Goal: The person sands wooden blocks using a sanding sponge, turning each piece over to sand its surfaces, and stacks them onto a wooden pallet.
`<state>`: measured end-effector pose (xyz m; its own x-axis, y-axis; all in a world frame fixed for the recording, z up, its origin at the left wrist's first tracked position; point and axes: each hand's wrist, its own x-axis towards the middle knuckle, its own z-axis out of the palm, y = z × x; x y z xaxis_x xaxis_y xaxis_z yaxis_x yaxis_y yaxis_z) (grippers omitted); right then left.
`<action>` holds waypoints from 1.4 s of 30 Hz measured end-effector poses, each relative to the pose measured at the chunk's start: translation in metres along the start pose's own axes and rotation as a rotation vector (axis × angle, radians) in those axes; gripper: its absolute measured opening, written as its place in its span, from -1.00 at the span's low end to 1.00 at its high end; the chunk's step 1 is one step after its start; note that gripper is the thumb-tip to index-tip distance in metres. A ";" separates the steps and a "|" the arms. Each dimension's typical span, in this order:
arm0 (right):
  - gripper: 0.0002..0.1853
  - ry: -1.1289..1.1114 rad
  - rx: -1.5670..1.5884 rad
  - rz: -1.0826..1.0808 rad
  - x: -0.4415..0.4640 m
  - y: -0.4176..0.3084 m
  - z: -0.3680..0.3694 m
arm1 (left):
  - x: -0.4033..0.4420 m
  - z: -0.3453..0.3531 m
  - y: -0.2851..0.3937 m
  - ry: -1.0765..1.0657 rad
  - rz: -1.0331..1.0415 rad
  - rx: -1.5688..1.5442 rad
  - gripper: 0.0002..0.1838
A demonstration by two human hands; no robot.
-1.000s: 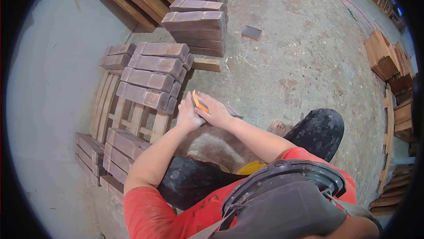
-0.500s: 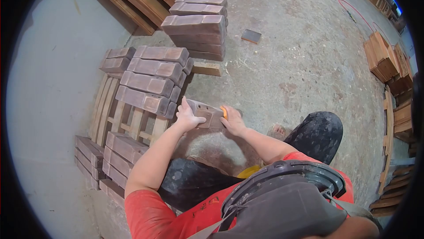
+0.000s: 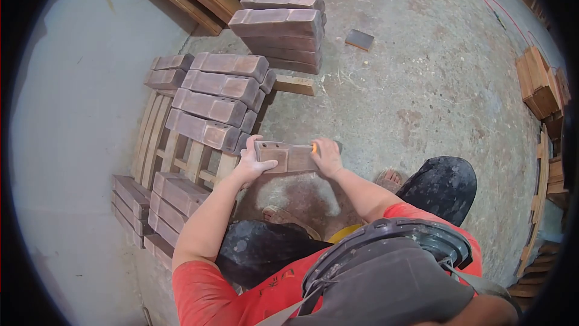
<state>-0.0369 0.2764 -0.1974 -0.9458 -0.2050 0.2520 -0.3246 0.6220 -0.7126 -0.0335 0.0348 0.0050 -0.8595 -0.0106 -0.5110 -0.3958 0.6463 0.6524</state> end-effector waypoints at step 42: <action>-0.58 -0.106 0.317 -0.253 0.036 -0.133 -0.120 | 0.028 0.054 0.039 0.216 0.366 0.606 0.14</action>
<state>-0.0264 0.2771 -0.0144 -0.8261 -0.4085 0.3881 -0.5186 0.2820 -0.8072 -0.0560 0.1009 -0.0140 -0.9715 0.1772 -0.1575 0.1230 0.9446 0.3042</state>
